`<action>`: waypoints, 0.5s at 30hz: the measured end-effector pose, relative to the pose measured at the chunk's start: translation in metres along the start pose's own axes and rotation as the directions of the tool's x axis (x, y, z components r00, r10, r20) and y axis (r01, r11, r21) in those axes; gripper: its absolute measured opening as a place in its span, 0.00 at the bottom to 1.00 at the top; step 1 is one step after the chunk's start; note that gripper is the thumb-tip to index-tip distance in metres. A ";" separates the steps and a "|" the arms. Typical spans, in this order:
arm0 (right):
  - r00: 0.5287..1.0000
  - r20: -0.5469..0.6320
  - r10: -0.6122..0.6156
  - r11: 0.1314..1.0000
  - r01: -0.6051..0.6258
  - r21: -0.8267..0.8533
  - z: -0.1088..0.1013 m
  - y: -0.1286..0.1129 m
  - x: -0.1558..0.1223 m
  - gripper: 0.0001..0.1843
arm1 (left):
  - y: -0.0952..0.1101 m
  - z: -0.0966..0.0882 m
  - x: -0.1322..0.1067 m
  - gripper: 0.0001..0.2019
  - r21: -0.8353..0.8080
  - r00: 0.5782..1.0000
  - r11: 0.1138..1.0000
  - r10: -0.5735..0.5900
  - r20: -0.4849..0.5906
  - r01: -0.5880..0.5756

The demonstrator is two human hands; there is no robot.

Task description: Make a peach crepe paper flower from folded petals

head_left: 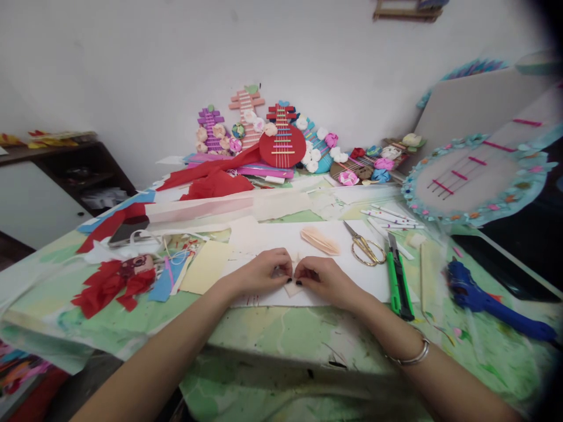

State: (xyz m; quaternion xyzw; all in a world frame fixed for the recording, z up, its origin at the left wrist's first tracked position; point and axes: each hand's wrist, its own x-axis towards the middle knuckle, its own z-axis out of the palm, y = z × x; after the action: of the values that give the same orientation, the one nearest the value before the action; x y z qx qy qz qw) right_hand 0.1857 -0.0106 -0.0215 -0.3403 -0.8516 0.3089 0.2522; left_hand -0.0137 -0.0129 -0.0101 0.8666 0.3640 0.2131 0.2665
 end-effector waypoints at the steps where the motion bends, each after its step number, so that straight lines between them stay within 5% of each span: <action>1: 1.000 0.001 0.003 1.000 -0.003 0.000 0.000 0.000 0.000 0.08 | 0.000 0.000 0.000 0.04 0.001 1.000 1.000 -0.001 0.001 0.001; 15: 1.000 -0.012 -0.025 1.000 0.025 -0.002 -0.001 -0.003 -0.001 0.10 | 0.003 -0.002 0.000 0.05 0.019 1.000 1.000 -0.014 0.012 0.014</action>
State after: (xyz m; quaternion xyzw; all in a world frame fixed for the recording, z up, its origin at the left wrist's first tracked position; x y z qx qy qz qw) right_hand 0.1858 -0.0124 -0.0186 -0.3318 -0.8545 0.3030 0.2606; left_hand -0.0128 -0.0144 -0.0067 0.8678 0.3705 0.2022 0.2621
